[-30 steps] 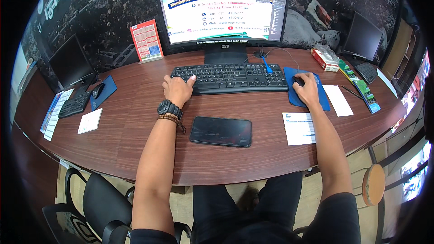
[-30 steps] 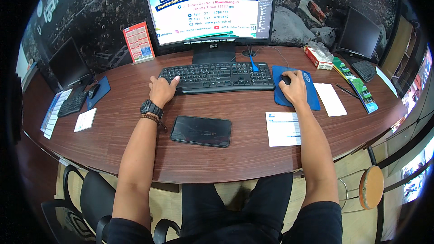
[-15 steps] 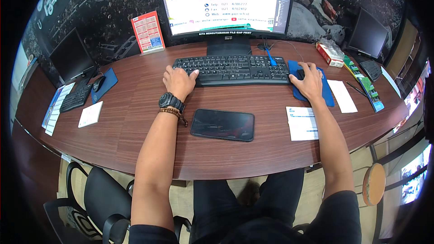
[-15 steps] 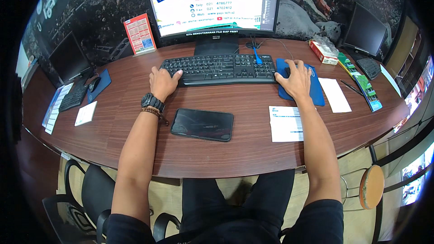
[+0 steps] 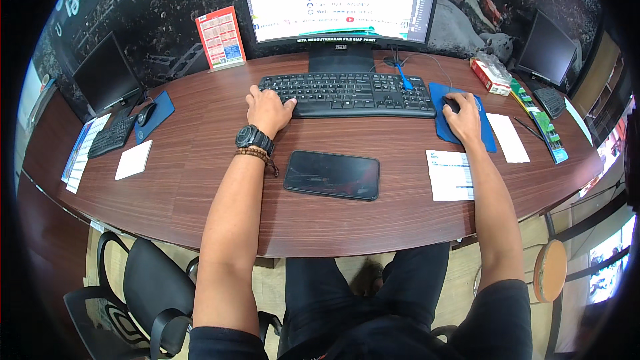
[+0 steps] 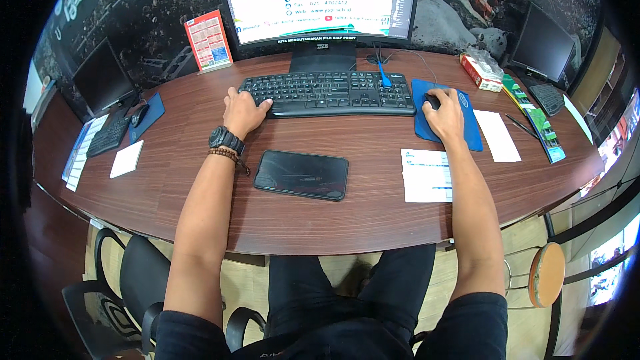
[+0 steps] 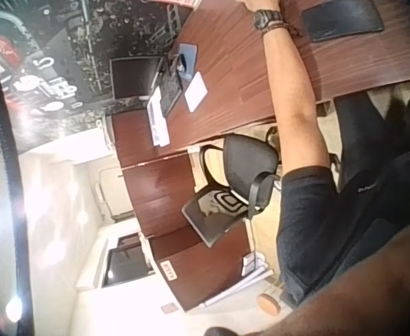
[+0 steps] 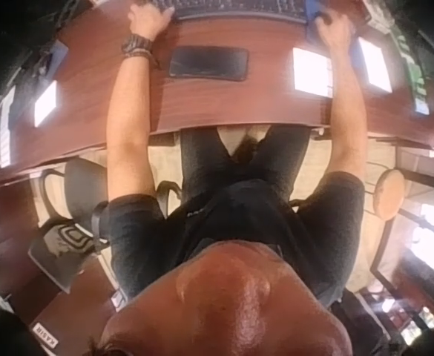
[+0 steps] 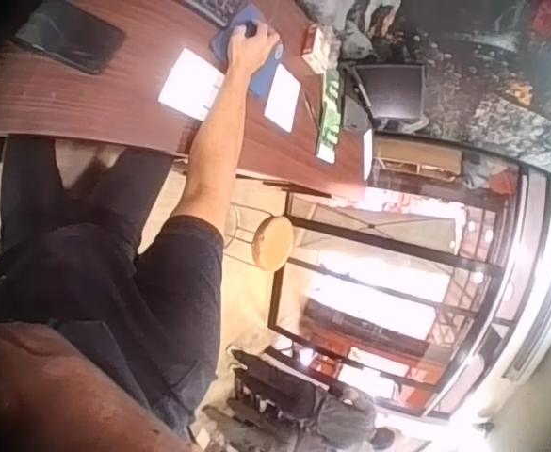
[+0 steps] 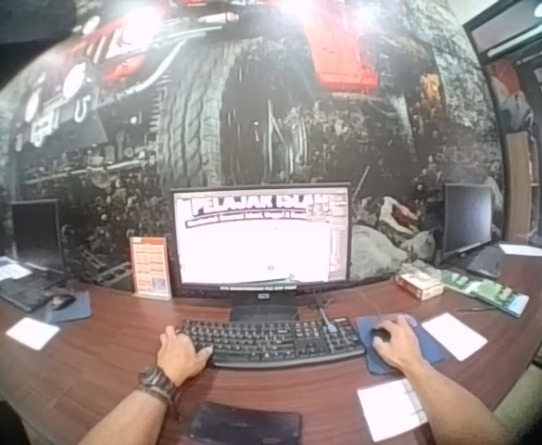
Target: The person is designing a poster on a computer using graphic design software.
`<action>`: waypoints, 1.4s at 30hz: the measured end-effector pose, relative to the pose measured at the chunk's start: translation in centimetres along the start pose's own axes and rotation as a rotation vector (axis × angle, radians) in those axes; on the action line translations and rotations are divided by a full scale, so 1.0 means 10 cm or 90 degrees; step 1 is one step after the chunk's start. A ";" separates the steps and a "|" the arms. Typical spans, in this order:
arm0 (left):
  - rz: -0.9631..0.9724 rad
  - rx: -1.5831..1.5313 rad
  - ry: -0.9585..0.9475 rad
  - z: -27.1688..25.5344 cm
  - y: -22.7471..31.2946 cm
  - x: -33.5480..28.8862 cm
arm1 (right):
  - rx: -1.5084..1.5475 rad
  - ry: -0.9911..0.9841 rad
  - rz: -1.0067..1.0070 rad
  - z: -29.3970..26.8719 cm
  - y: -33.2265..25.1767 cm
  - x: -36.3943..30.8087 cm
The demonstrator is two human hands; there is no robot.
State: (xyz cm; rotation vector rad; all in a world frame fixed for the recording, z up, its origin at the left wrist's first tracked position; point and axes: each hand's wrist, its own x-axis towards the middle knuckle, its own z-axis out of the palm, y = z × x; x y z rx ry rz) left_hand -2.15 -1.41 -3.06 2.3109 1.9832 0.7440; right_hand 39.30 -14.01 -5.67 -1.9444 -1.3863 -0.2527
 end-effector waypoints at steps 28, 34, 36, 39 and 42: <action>0.018 0.006 0.035 0.08 0.00 0.00 | 0.049 0.007 -0.049 0.02 0.03 0.01; -0.001 -0.005 0.012 0.05 0.01 -0.01 | 0.060 0.001 -0.046 0.01 0.02 0.01; 0.002 -0.010 0.011 0.05 -0.01 -0.01 | 0.057 -0.006 -0.043 0.00 -0.01 0.01; -0.001 -0.007 0.006 0.07 0.01 -0.01 | 0.061 0.006 -0.035 -0.01 0.01 0.00; 0.005 -0.017 0.027 0.11 -0.01 0.01 | 0.055 0.000 -0.029 0.00 0.04 0.00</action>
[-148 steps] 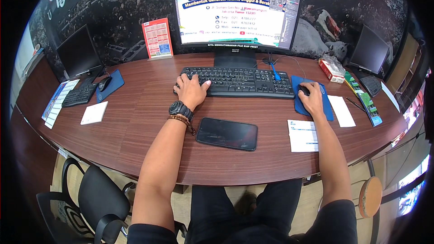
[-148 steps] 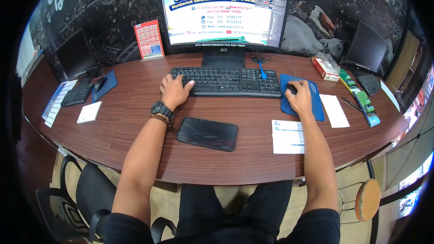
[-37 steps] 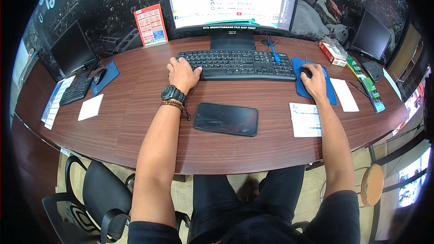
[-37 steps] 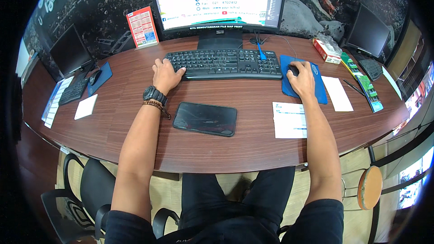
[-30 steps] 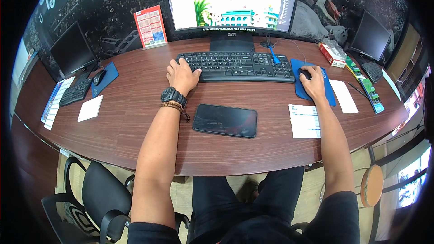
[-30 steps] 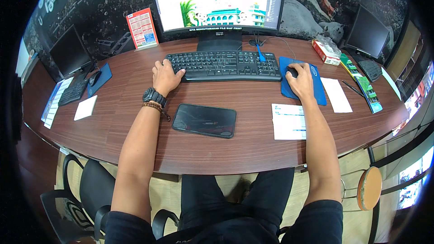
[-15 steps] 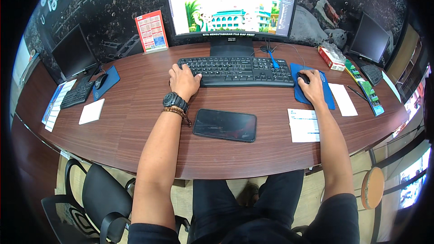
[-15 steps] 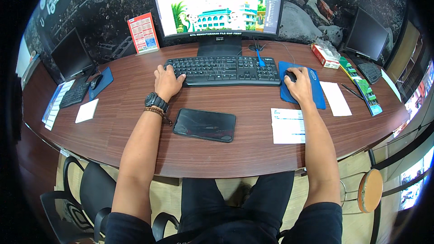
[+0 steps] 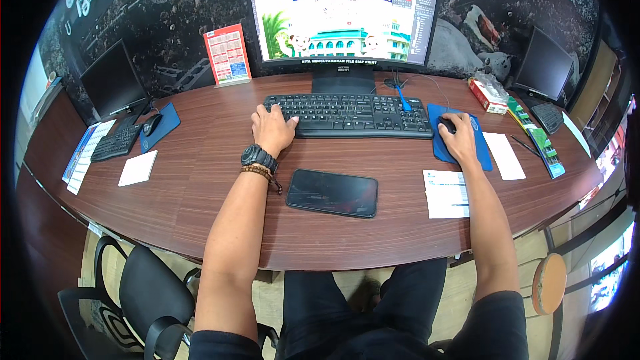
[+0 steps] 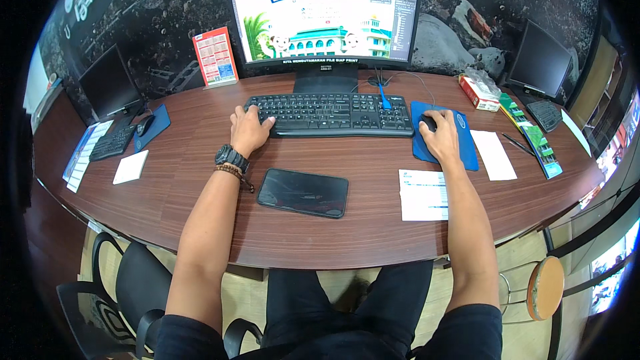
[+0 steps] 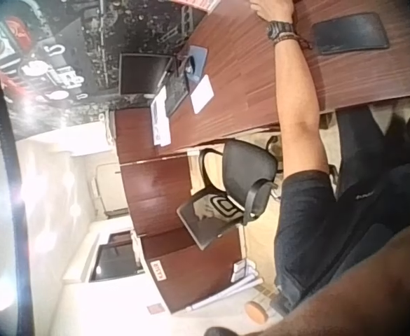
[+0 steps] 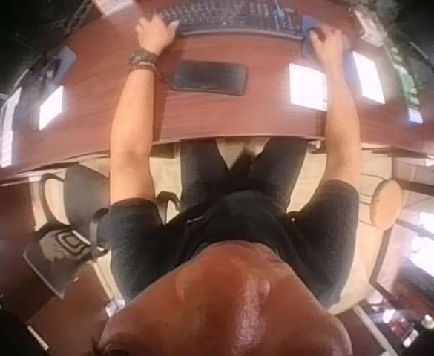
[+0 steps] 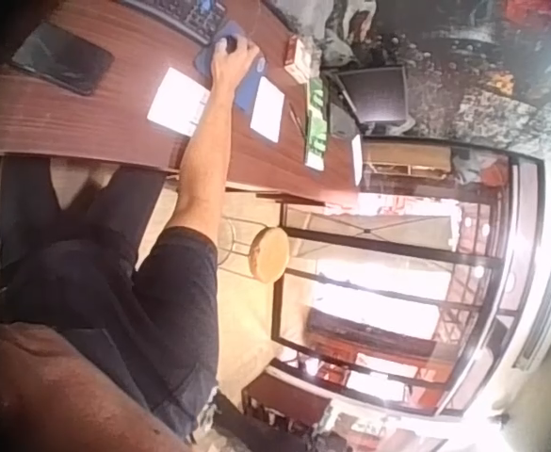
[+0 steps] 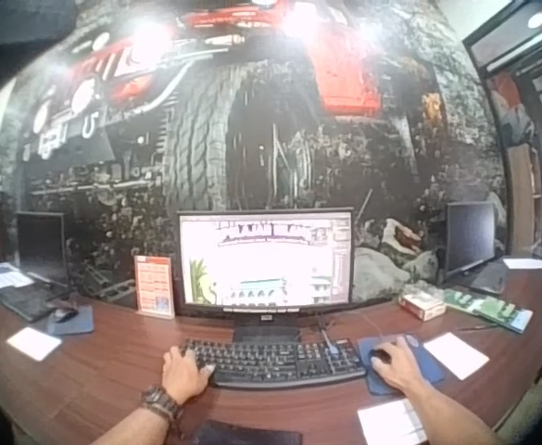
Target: The person is designing a poster on a computer using graphic design software.
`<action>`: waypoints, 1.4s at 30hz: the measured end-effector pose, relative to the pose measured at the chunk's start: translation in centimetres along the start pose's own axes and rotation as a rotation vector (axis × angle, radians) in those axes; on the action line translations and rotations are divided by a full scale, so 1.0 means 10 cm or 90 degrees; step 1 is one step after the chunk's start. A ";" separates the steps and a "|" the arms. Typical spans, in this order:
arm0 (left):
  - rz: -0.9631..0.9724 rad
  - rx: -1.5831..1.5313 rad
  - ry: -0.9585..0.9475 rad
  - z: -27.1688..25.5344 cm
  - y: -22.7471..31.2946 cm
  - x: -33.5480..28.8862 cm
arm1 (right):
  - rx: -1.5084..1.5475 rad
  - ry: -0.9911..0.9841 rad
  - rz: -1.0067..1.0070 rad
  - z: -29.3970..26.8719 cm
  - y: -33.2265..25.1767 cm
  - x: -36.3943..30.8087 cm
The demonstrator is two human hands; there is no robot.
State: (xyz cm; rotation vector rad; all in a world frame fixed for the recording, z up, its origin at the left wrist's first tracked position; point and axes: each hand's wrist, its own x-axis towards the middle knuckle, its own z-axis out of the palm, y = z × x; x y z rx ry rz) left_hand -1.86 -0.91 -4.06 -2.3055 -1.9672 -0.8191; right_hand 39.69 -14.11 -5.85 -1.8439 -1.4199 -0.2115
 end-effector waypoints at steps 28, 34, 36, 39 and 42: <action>-0.019 -0.012 0.015 0.13 -0.17 0.07 | 0.009 0.008 -0.014 0.02 -0.05 0.01; 0.061 -0.003 -0.057 0.10 0.18 0.02 | 0.006 0.002 -0.019 0.01 -0.05 -0.01; 0.056 0.000 -0.065 0.10 0.19 0.04 | 0.020 0.002 -0.024 0.02 -0.06 -0.01; 0.049 0.011 -0.071 0.11 0.20 0.02 | 0.012 0.002 -0.016 0.03 -0.03 0.00; 0.066 -0.002 -0.029 0.10 0.12 0.01 | 0.000 -0.003 -0.009 0.01 -0.04 0.00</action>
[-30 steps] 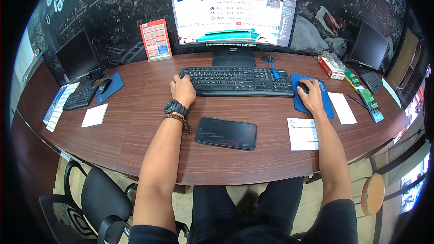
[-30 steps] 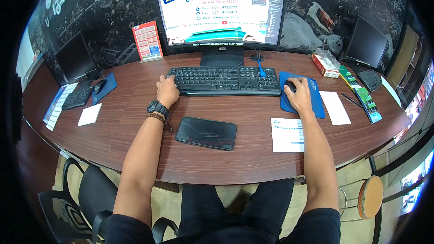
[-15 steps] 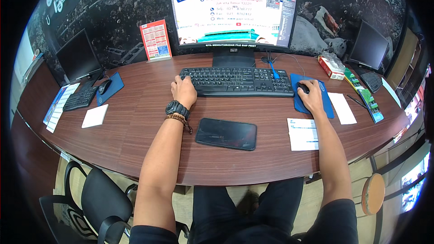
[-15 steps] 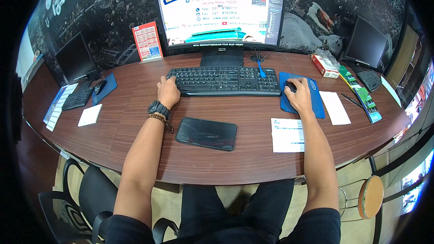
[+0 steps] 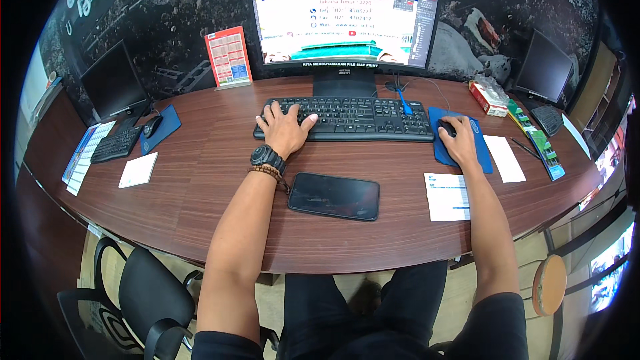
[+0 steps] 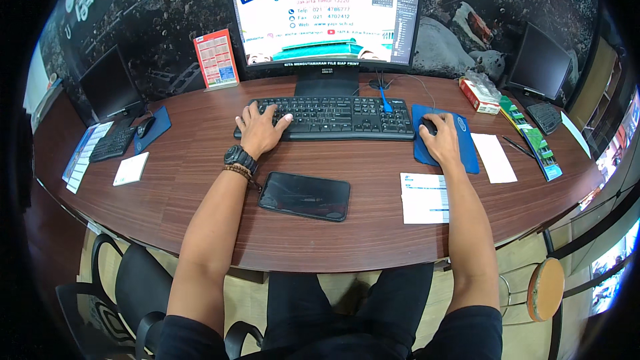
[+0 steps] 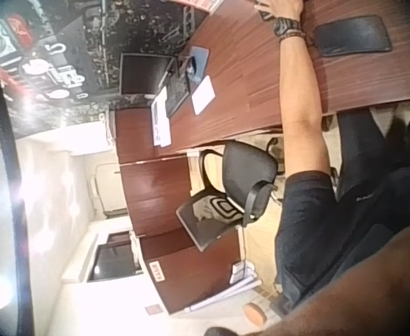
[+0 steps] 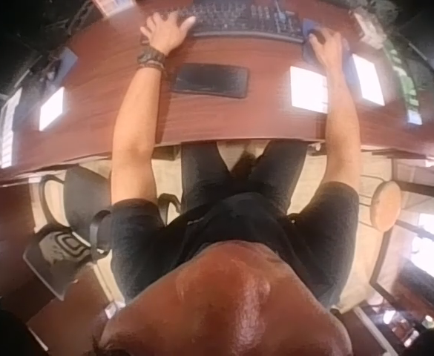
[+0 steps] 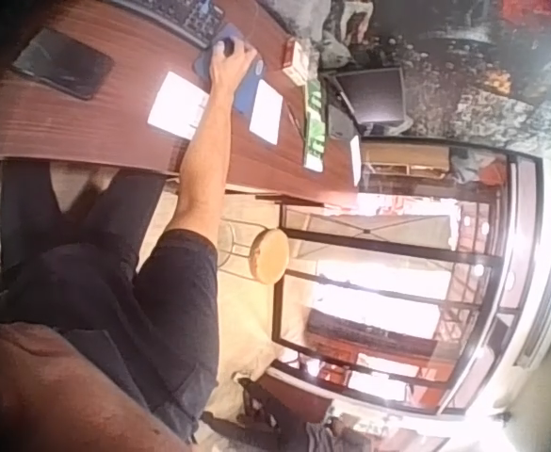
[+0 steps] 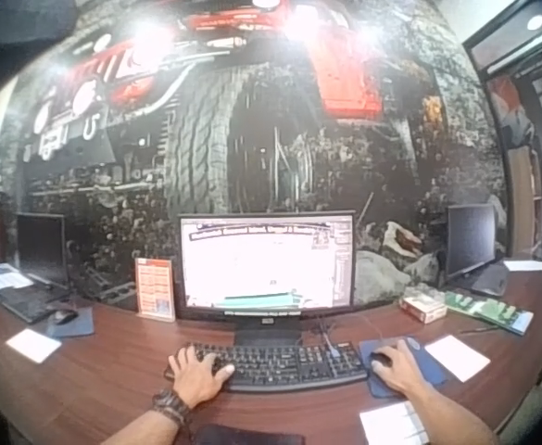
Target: The person is designing a poster on a computer using graphic design software.
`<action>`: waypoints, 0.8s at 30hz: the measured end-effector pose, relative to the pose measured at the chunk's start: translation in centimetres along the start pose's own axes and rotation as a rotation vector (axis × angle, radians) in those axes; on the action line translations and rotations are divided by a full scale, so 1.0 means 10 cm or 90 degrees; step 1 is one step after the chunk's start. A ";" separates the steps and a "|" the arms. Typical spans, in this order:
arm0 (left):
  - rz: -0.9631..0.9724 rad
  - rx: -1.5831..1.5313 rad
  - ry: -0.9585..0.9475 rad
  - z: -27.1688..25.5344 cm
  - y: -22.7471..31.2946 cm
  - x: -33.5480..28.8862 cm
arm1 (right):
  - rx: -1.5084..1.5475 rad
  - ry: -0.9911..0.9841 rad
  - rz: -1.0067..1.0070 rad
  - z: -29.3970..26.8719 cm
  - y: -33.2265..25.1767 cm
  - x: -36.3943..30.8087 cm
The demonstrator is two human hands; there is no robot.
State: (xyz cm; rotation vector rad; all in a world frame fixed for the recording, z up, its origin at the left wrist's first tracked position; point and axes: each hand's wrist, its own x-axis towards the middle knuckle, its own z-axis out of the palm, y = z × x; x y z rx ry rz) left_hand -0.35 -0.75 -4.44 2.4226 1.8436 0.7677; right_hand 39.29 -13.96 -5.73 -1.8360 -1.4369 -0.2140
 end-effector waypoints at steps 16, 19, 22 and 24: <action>-0.078 0.017 -0.020 -0.13 -0.09 -0.02 | -0.018 0.005 0.006 -0.02 -0.06 -0.02; -0.075 0.020 -0.012 -0.11 -0.09 0.00 | -0.052 0.037 -0.029 -0.03 -0.08 -0.04; -0.009 0.050 0.007 -0.05 -0.13 0.01 | -0.108 0.150 -0.200 -0.05 -0.16 0.02; 0.084 0.011 0.026 -0.03 -0.20 0.03 | -0.083 0.164 -0.244 -0.05 -0.31 0.06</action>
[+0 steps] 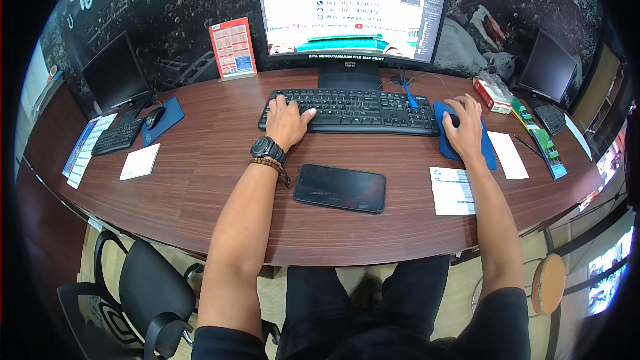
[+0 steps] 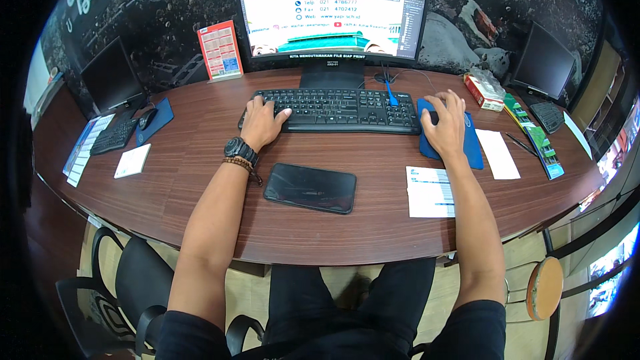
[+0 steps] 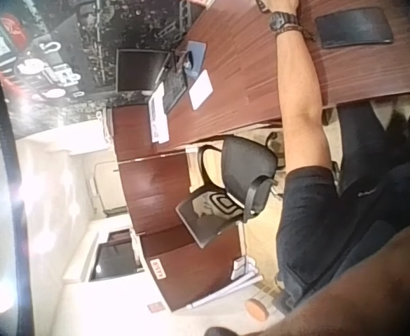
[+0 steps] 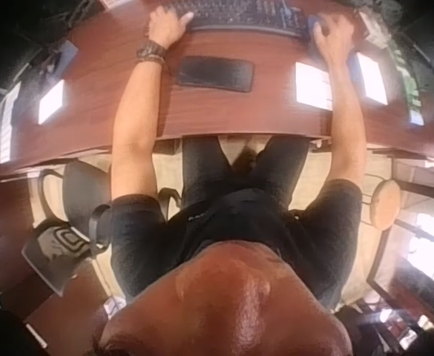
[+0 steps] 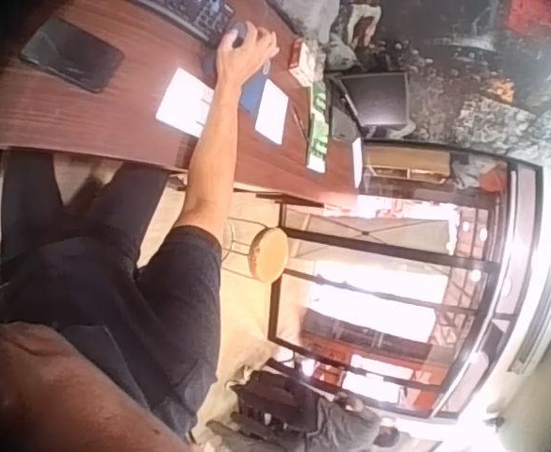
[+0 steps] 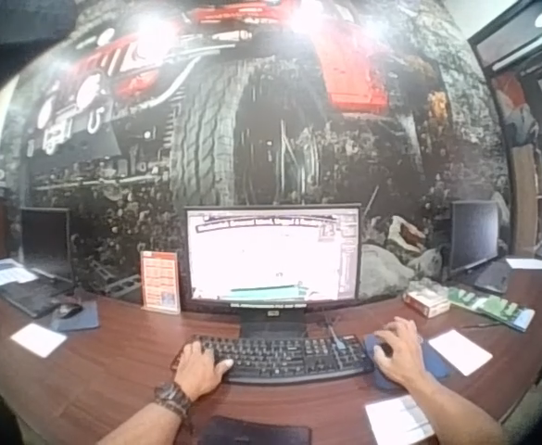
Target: The person is designing a poster on a computer using graphic design software.
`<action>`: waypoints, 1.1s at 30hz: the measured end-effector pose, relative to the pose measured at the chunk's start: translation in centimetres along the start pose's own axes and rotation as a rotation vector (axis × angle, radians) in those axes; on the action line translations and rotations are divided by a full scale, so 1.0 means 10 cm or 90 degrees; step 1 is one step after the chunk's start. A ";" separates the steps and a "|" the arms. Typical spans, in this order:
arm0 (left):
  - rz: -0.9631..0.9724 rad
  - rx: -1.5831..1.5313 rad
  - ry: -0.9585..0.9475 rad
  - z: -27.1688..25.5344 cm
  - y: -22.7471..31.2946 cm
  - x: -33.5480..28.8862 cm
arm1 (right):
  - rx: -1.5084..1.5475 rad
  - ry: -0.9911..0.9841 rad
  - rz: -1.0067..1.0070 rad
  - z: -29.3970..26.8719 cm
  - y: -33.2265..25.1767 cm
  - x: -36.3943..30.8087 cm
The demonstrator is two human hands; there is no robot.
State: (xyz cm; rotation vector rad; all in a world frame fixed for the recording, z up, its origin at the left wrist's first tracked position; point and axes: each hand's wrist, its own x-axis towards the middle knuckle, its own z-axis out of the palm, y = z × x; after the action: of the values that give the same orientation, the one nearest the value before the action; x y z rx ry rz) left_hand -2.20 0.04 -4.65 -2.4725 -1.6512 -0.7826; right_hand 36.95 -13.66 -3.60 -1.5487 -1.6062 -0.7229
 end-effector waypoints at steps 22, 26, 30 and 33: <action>0.049 -0.013 0.033 0.04 0.03 0.04 | 0.182 -0.314 -0.091 1.21 -1.48 0.40; 0.054 -0.099 -0.002 0.00 0.04 0.07 | 0.175 -0.351 -0.107 1.26 -1.41 0.49; 0.071 -0.111 0.014 -0.02 -0.06 0.04 | 0.165 -0.326 -0.108 1.08 -1.51 0.49; 0.083 -0.124 0.016 -0.02 -0.06 0.05 | 0.193 -0.305 -0.132 1.05 -1.43 0.42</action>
State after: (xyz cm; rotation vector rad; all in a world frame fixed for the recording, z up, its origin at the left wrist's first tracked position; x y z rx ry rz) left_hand -2.60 0.65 -4.39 -2.6534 -1.4516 -0.9956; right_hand 21.49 -4.01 -4.15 -1.4086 -2.1377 -0.1959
